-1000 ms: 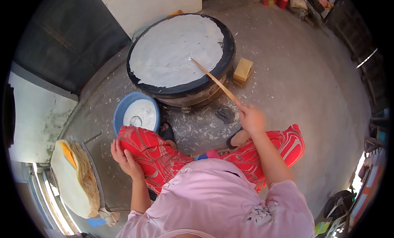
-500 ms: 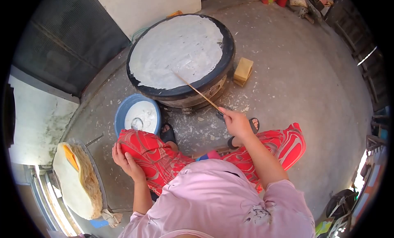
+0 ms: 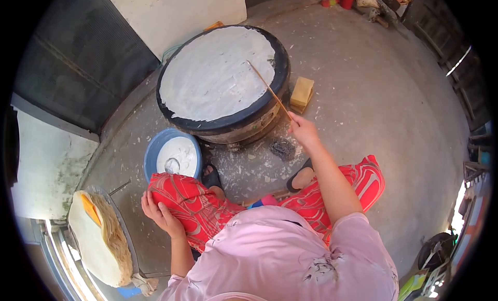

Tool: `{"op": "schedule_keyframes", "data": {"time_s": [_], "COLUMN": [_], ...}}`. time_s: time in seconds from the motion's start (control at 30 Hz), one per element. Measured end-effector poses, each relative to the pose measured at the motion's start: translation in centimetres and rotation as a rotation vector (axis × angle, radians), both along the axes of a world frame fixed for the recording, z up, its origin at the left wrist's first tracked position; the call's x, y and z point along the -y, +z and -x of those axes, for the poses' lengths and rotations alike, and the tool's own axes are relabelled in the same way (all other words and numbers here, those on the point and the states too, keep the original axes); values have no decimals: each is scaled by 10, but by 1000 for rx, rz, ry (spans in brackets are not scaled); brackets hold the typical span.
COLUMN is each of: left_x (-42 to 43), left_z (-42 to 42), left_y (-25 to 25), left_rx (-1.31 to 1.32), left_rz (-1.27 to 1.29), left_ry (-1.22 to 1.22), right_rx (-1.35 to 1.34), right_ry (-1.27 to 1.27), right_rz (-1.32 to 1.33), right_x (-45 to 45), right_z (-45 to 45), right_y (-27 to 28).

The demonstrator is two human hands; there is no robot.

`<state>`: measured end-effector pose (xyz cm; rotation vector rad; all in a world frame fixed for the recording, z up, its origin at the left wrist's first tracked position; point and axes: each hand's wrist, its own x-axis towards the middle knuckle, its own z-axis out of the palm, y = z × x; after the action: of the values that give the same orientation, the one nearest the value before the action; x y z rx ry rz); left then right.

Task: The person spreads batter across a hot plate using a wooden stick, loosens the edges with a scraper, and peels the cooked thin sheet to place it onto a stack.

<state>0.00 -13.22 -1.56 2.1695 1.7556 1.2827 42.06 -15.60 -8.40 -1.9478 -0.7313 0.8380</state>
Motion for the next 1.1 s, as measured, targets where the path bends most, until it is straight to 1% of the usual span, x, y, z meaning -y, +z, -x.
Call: {"op": "schedule_keyframes", "data": {"time_s": [0.03, 0.1, 0.13, 0.2, 0.23, 0.3, 0.33, 0.4, 0.43, 0.47, 0.5, 0.53, 0.6, 0.67, 0.73, 0.77, 0.83, 0.9, 0.93, 0.97, 1.0, 1.03, 1.07, 1.1], "left_x": [0, -1, -1, -1, -1, -1, -1, -2, -2, -2, -2, -2, -3, -4, -4, -4, -3, -3, -4, -3, -3, -2, -1, -1], "left_z": [1, 0, 0, 1, 1, 0, 1, 2, 2, 3, 3, 3, 3, 3, 2, 2, 2, 2, 5, 6, 6, 6, 7, 8], "left_y": [0, 0, 0, 1, 1, 1, 1, 0, 0, 0, 0, -1, 0, 2, 3, 5, 6, 9, 7, 8, 9, 9, 8, 6], "left_rx": [-1, 4, 5, 1, 1, -1, -1, -7, -7, -9, -8, -6, -6, -8, -11, -6, -10, -38, -28, -39, -14, 13, 74, 70], "left_rz": [1, 6, 6, 5, 7, 5, 6, 7, 9, 9, 7, 12, 9, 13, 20, 23, 30, 10, 15, 14, 10, 6, 18, 17], "left_ry": [2, -6, -4, -8, -7, -5, -3, 0, 1, -3, -7, -6, -9, -1, 11, -8, 5, 1, -16, 16, 0, -20, -17, 1], "right_rx": [-1, 393, 394, 165, 165, 319, 320, 482, 482, 349, 218, 220, 401, 468, 271, 268, -332, -315, -253, -188, -132, -136, -73, -8], "right_ry": [2, 154, 155, 67, 68, -48, -46, 275, 277, 196, 114, 115, 58, 334, 612, 625, 523, 611, 617, 616, 632, 655, 668, 679], "right_rz": [1, 45, 44, -128, -127, 167, 167, 64, 66, -52, -169, -165, 232, -73, -163, -160, 54, 92, 93, 92, 57, 56, 102, 146], "right_x": [-2, -5, -9, -17, -19, -18, -15, -5, -6, -6, -8, -4, 9, 28, 30, 23, 9, -14, -27, -40, -54, -69, -85, -97], "right_z": [5, 17, 15, 13, 13, 15, 21, 34, 26, 11, 10, 13, 33, 64, 90, 100, 125, 142, 153, 163, 172, 182, 193, 202], "right_y": [-2, -4, -8, -7, 0, 20, 24, 25, 14, -6, -3, 0, 9, -6, -7, -2, 17, 4, -2, -10, -29, -39, -47, -57]}}
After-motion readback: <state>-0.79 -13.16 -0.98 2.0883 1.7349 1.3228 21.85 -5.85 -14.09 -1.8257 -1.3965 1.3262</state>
